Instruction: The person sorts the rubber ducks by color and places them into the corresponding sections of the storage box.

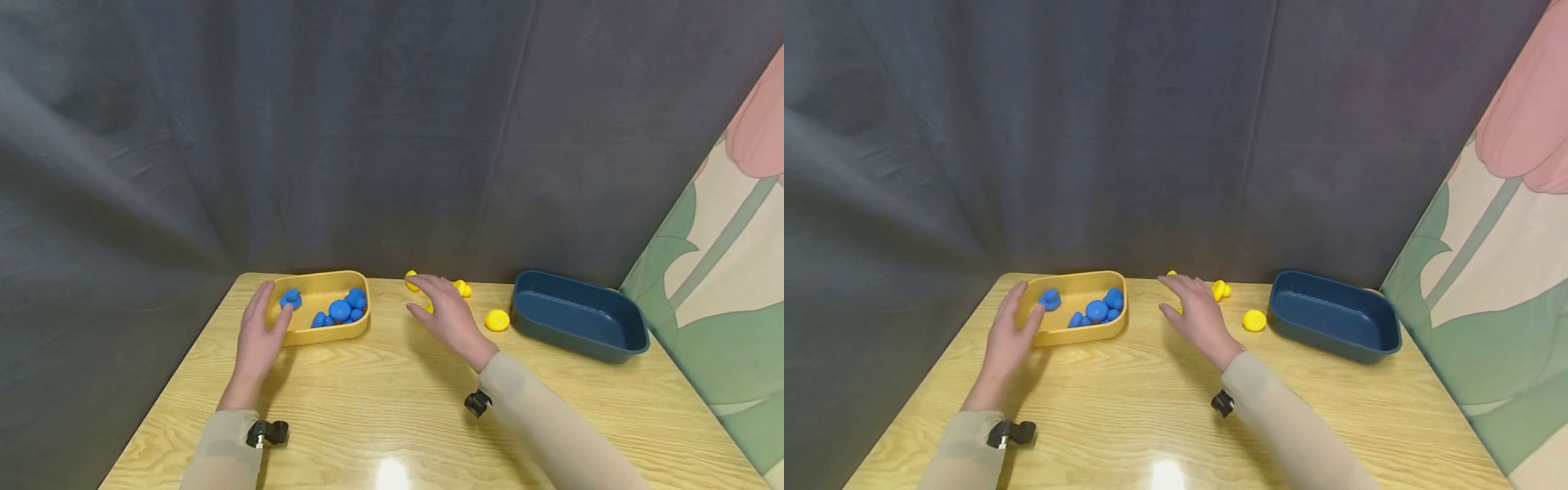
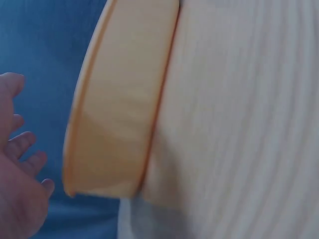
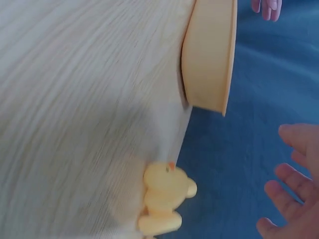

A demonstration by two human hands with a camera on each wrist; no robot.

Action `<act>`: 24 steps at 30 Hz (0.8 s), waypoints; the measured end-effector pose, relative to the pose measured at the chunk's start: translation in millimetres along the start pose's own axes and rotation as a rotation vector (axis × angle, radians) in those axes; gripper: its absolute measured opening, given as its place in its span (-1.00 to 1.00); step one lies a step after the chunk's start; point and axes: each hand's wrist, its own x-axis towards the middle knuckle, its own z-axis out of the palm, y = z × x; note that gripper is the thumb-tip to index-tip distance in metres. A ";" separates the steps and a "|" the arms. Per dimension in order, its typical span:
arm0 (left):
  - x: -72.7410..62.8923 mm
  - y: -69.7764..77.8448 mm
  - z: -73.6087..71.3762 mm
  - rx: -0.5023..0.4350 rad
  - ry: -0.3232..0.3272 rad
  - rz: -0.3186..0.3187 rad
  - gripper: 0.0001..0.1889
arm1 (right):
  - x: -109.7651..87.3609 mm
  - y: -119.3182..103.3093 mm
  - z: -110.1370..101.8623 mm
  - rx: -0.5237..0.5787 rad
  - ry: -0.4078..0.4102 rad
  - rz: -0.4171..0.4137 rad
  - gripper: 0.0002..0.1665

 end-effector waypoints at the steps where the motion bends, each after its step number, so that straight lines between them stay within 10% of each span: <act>1: -0.1 4.3 2.4 0.001 -0.002 0.015 -0.28 | -5.3 3.0 -3.9 0.002 0.003 0.006 -0.31; 24: -7.9 77.4 62.1 0.000 -0.104 0.210 -0.25 | -96.8 48.3 -65.5 -0.107 0.205 0.042 -0.27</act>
